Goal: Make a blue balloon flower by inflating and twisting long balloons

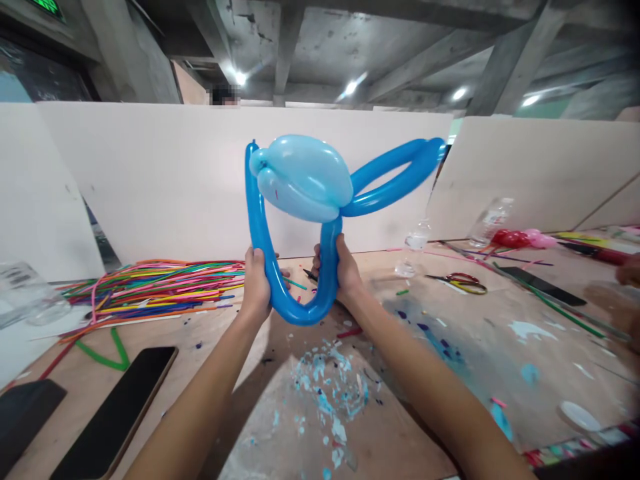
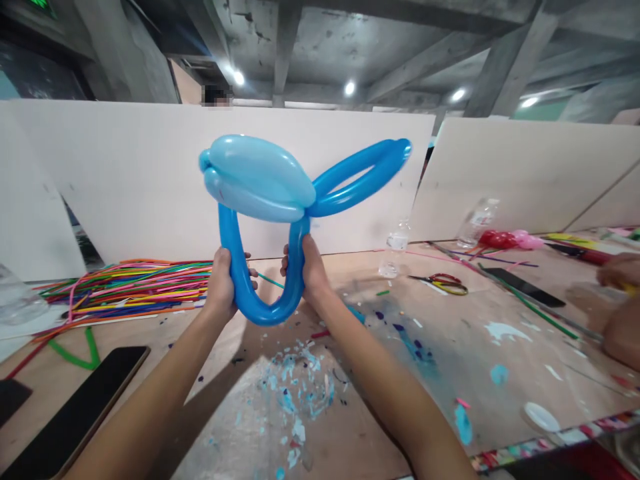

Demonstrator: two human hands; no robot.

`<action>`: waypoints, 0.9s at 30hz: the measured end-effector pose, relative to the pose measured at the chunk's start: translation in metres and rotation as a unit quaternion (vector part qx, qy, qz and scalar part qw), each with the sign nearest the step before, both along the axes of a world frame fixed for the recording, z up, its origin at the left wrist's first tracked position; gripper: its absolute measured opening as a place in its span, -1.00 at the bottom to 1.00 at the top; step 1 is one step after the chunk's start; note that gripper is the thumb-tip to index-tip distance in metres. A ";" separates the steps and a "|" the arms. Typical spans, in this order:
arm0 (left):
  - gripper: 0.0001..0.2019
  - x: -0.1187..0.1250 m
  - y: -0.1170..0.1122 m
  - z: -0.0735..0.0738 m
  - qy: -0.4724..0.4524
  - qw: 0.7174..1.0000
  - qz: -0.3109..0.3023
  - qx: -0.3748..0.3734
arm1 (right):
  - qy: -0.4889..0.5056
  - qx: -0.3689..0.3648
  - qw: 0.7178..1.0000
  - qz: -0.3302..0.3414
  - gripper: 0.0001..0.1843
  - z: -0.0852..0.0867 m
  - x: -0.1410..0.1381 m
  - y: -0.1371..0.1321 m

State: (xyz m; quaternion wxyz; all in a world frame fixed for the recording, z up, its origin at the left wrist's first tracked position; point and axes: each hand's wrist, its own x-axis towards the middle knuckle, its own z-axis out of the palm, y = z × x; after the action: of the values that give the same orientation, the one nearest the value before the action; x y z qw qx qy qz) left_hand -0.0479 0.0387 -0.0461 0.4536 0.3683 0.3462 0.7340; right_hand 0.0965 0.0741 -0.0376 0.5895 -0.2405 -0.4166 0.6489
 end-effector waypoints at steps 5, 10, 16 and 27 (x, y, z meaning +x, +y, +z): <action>-0.59 0.016 -0.013 0.003 0.049 0.998 -0.021 0.023 | -0.067 0.025 0.995 0.076 -0.35 -0.016 -0.015 -0.007; -0.66 0.004 -0.008 0.005 0.047 0.996 0.057 0.050 | -0.029 0.030 0.999 0.028 -0.46 -0.020 -0.017 0.000; -0.74 -0.027 -0.001 0.017 -0.015 0.992 0.102 0.079 | -0.063 0.007 0.991 0.117 -0.43 -0.021 -0.022 -0.006; -0.83 -0.013 0.007 -0.009 0.103 0.976 0.175 0.076 | -0.213 0.116 0.970 0.032 -0.39 -0.034 -0.033 -0.016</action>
State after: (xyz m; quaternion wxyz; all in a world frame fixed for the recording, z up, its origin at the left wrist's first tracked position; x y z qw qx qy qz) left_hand -0.0609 0.0455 -0.0554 0.2511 0.4092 0.3932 0.7842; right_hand 0.0635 0.0582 -0.0718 0.4904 -0.2897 -0.6123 0.5484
